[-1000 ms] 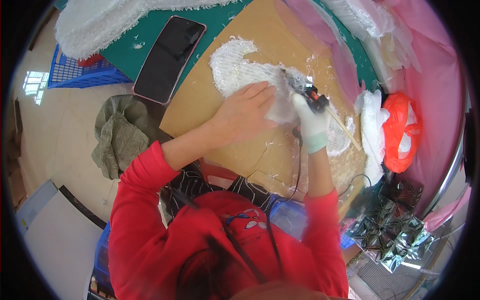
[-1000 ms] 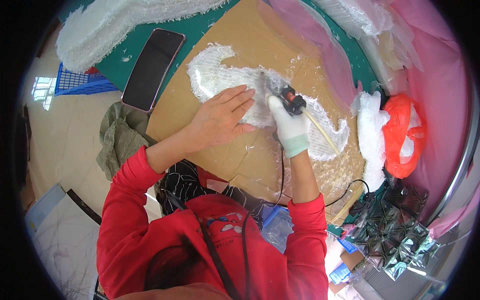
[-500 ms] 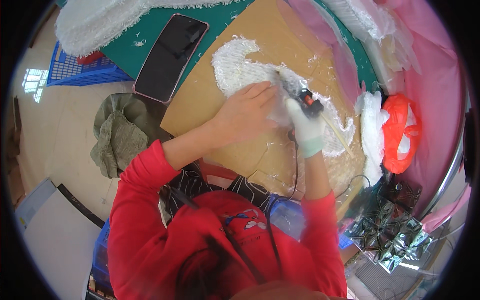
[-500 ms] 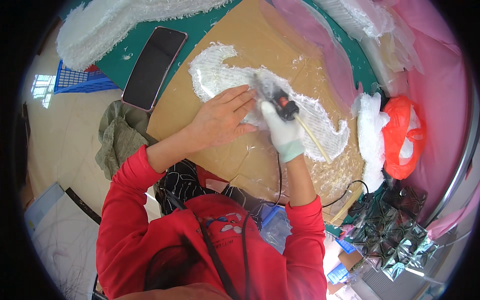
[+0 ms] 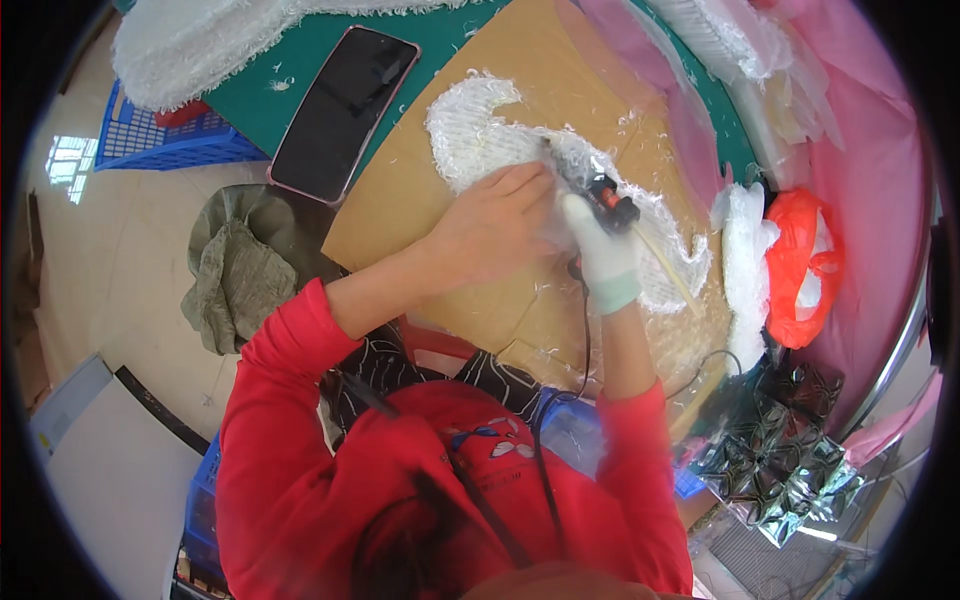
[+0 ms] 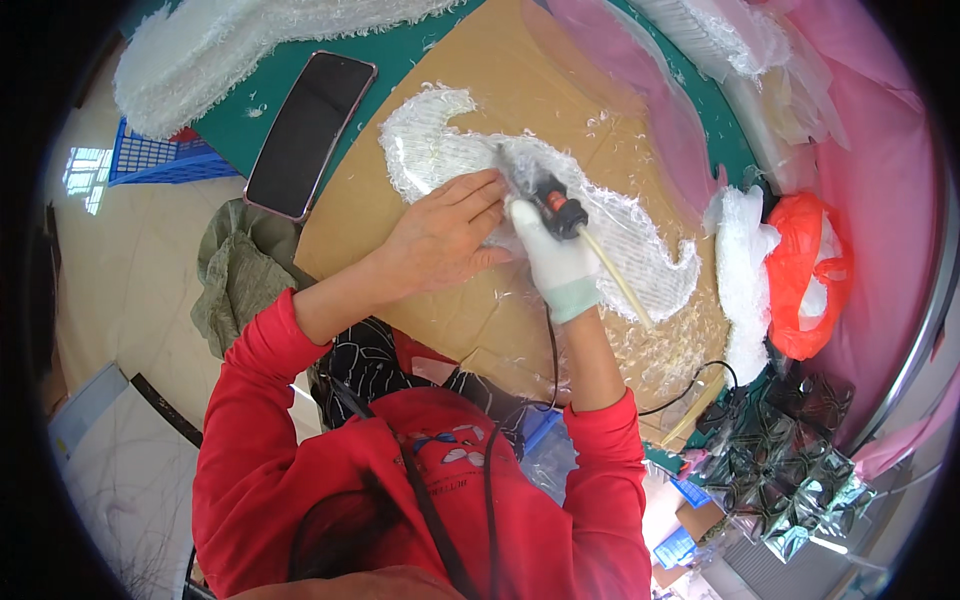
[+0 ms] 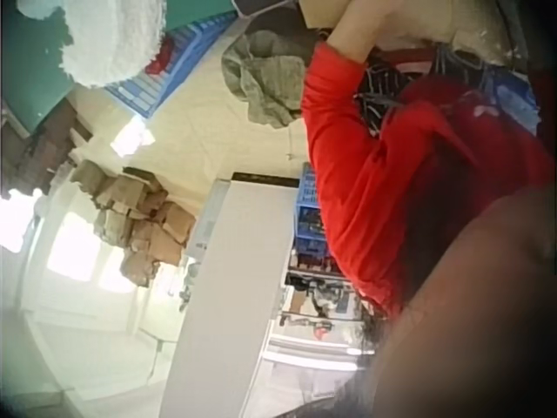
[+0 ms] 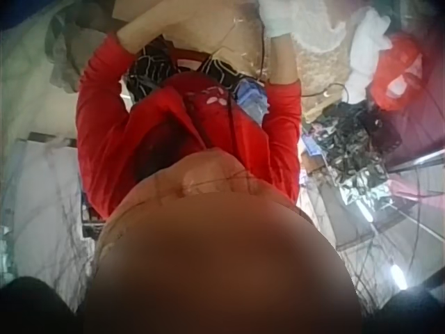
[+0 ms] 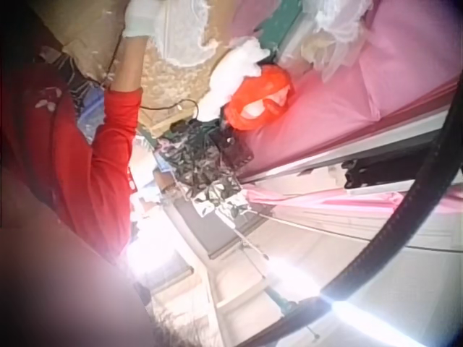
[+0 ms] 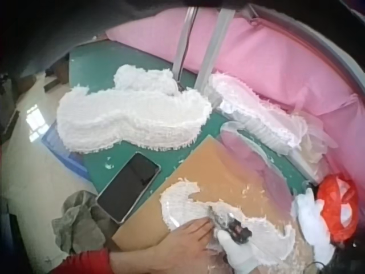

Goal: Applying hot glue to white decorative parts at a manual workstation.

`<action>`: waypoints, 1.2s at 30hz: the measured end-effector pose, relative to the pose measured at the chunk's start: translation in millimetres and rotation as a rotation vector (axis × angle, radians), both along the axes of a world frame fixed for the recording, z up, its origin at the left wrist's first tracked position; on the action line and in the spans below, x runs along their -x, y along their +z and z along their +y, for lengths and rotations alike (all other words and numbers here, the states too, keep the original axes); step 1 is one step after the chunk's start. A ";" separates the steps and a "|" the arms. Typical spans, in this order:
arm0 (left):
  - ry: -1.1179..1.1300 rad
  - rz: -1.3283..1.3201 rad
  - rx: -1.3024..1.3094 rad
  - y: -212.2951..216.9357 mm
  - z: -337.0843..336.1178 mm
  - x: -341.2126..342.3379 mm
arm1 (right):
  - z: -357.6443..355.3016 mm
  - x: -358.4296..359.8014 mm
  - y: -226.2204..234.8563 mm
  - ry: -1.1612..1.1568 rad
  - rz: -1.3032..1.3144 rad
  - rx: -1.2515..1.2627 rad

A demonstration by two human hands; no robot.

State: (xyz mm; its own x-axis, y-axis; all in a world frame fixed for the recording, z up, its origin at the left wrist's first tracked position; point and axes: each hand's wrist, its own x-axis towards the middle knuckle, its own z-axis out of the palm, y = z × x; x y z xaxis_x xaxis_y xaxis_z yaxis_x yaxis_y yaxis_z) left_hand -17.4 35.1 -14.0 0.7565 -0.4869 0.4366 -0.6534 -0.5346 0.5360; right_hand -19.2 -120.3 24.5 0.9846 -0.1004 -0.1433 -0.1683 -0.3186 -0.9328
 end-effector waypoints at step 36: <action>0.063 -0.021 0.006 -1.0 18.1 10.6 | 16.2 4.0 4.2 0.079 0.078 0.081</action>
State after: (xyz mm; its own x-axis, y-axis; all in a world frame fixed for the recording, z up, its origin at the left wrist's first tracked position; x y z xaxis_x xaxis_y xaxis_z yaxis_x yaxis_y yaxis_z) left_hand -28.1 53.3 -15.0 0.7764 -0.4360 0.4550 -0.6294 -0.5720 0.5259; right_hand -23.2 -104.2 28.7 0.9761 -0.0378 -0.2140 -0.2105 -0.4075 -0.8886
